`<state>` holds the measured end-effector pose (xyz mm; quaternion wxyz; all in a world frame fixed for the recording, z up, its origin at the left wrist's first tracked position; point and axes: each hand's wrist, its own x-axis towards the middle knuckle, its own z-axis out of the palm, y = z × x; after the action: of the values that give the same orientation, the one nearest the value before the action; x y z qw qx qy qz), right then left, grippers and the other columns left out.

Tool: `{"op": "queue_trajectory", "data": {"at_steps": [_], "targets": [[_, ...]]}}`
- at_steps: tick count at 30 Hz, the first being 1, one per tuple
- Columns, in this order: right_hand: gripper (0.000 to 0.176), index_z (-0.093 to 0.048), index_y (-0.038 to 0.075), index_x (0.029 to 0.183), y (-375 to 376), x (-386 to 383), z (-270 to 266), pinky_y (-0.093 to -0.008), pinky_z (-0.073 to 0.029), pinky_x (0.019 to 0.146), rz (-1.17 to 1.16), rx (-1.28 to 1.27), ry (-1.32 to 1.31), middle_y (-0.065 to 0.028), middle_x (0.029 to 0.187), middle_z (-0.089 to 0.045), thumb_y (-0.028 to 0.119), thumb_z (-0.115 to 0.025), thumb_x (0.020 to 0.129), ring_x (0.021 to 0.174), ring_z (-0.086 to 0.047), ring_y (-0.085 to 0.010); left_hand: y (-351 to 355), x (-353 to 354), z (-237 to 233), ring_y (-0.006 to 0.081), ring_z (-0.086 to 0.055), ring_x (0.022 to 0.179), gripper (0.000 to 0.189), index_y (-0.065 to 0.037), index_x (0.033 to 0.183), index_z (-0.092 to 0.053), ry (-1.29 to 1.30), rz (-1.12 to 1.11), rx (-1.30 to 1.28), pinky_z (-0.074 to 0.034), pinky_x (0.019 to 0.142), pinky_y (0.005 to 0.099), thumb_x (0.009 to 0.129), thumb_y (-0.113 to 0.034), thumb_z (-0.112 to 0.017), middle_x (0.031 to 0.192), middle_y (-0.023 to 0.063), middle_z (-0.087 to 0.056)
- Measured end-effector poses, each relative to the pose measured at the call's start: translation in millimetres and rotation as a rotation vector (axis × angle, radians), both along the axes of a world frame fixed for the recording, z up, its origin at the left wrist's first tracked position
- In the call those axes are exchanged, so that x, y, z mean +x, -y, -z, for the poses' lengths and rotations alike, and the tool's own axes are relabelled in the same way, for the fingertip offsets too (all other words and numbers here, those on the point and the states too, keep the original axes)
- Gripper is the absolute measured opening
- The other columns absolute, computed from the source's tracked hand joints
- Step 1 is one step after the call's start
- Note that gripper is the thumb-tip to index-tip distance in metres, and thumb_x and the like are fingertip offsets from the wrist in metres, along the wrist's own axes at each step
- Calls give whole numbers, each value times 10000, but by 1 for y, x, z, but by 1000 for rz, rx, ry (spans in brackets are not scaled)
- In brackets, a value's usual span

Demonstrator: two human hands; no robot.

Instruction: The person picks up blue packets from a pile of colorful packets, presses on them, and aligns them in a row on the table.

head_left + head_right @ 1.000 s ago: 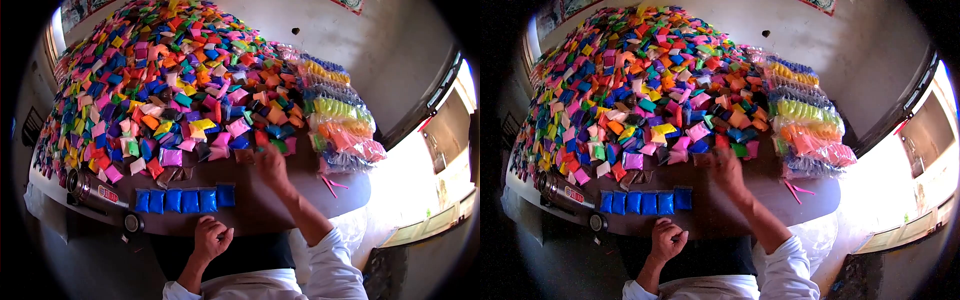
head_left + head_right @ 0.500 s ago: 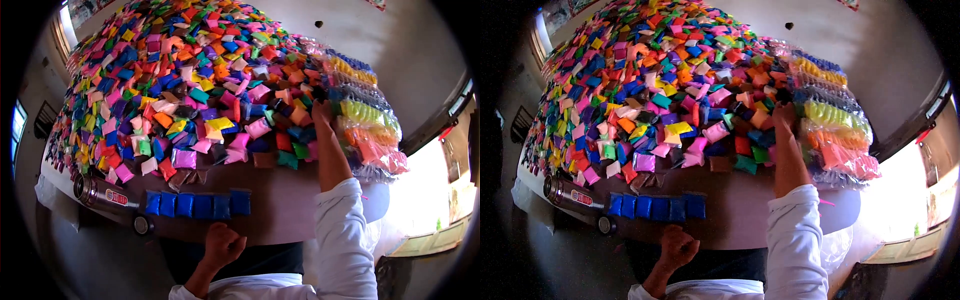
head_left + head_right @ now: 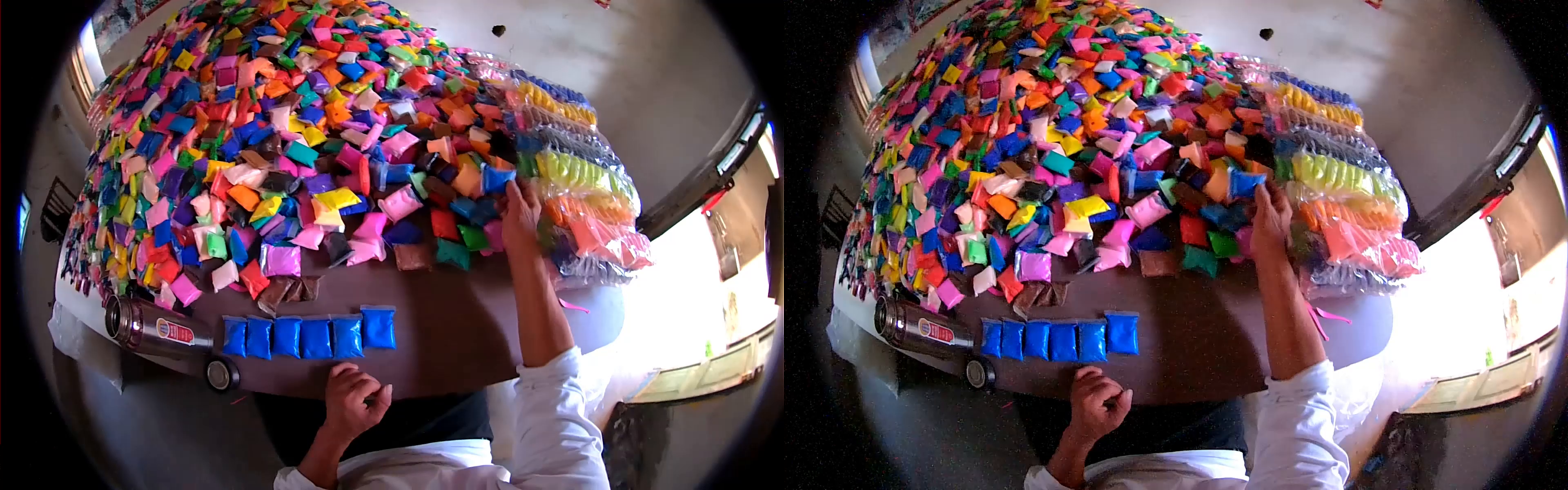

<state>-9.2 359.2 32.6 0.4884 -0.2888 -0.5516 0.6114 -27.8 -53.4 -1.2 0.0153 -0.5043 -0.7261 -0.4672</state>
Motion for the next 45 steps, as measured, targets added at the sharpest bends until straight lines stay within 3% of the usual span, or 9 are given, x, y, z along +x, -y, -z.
{"op": "queue_trajectory", "data": {"at_steps": [4,11,15,18,24,30,36,39,45], "targets": [[279,-604,45,1160,87,46,-7,-258,-469,691,-289,-315,-7,-3,964,-620,228,-592,950,795,-566,-103,1,-1,-5,227,-567,600,209,-100,620,-550,15,29,-8,-431,792,384,774,-153,-682,609,13,-573],[289,-597,10,1176,227,96,5,-248,-484,753,-719,-208,168,-28,956,-623,166,-625,934,840,-579,-114,8,-8,-15,251,-590,663,200,-105,683,-579,97,143,-77,-427,826,398,795,-243,-671,670,42,-604],[372,-552,-20,1233,268,92,5,-262,-459,889,-939,-296,121,-28,1095,-598,167,-644,925,1006,-539,-100,13,-8,-4,297,-609,771,222,-80,764,-628,47,64,-4,-428,877,419,807,-294,-665,766,88,-644],[330,-582,-13,1183,277,89,13,-244,-470,846,-948,-348,153,-12,1027,-614,166,-657,916,948,-552,-87,16,-7,0,315,-607,913,315,-44,878,-670,152,52,-62,-415,929,434,829,-355,-661,874,139,-670],[226,-630,3,1051,277,88,24,-220,-467,762,-930,-318,153,21,901,-620,167,-676,903,831,-548,-64,12,-6,-13,289,-597,794,362,-36,809,-656,48,90,-18,-409,872,404,862,-393,-634,735,105,-628],[211,-645,14,1019,275,87,22,-212,-458,721,-964,-165,143,36,869,-613,181,-686,897,798,-536,-55,17,-10,-6,321,-601,904,425,-34,883,-682,163,137,-82,-393,938,429,853,-455,-628,850,139,-673],[205,-654,15,990,276,81,10,-207,-435,684,-926,-385,192,39,837,-605,193,-691,894,780,-515,-38,11,-9,-4,306,-602,772,348,-38,831,-663,80,104,-28,-419,862,411,861,-385,-658,764,109,-645],[210,-656,17,997,273,81,15,-210,-441,676,-983,-336,206,32,846,-614,191,-697,888,769,-528,-46,14,-7,-9,339,-598,899,421,-30,895,-667,103,145,-139,-408,913,440,872,-448,-625,869,156,-663],[221,-653,34,1011,276,80,4,-213,-447,660,-929,-394,233,30,845,-611,218,-685,893,749,-536,-58,14,-7,2,339,-601,862,407,-14,864,-667,134,41,-35,-426,910,423,896,-416,-615,829,164,-654]]}}
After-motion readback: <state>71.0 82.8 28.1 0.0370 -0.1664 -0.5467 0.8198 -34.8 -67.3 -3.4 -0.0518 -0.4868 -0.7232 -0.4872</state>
